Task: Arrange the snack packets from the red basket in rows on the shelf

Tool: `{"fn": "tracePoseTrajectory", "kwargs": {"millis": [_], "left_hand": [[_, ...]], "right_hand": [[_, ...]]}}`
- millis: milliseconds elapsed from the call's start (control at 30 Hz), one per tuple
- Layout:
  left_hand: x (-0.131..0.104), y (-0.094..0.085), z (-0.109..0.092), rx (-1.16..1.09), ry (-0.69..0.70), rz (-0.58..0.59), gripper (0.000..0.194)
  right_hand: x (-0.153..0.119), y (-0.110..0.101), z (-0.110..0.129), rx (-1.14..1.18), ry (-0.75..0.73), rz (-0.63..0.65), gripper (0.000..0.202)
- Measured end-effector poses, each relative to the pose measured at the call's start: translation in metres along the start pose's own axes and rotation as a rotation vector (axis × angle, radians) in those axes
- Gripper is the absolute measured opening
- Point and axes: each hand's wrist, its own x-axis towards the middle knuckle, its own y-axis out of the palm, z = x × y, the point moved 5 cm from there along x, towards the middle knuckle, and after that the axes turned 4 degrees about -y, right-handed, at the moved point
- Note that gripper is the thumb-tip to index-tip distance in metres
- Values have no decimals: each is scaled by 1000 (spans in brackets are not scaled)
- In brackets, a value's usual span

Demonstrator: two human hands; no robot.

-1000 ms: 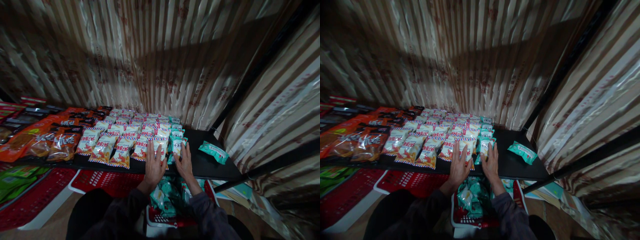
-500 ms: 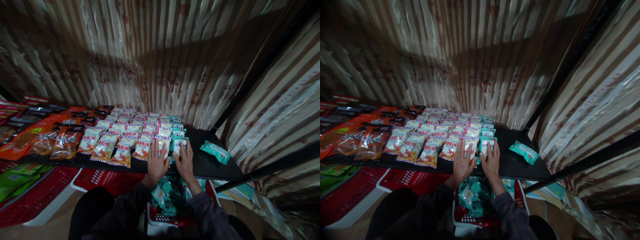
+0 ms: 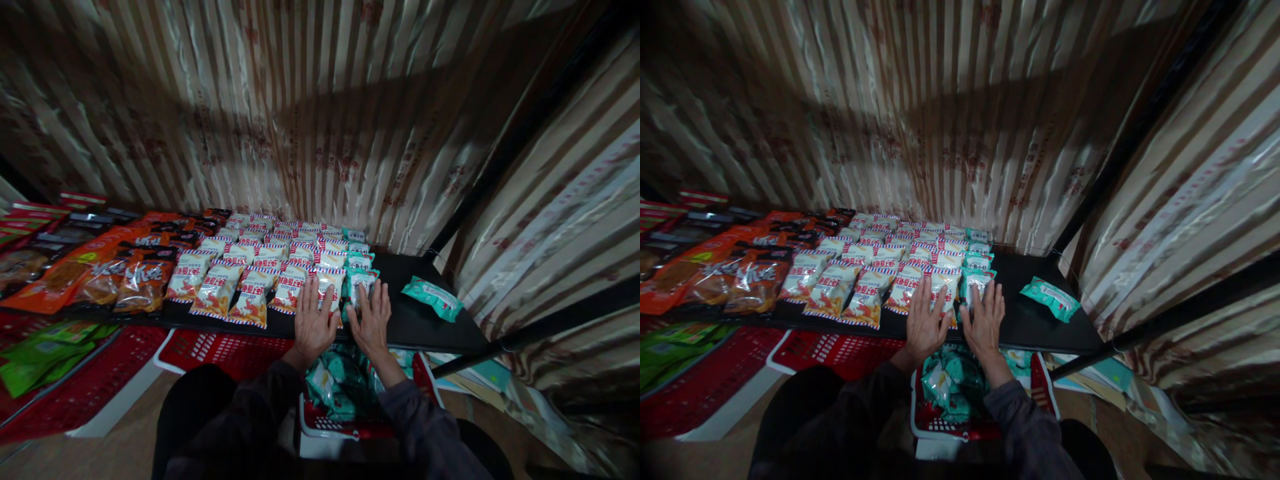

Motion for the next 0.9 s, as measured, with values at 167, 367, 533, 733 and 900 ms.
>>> {"fn": "tracePoseTrajectory", "kwargs": {"millis": [167,367,533,733,900], "left_hand": [[12,-8,14,37,-102,-7,54],[16,-8,11,27,20,91,47],[13,-1,10,21,15,101,44],[13,1,7,18,3,73,47],[15,0,-1,26,5,83,48]], "right_hand": [[5,-7,15,-4,-82,21,59],[5,1,35,91,-161,95,49],[5,8,36,142,-137,156,47],[4,-4,24,177,-125,97,50],[-3,-5,6,175,-33,59,51]]}}
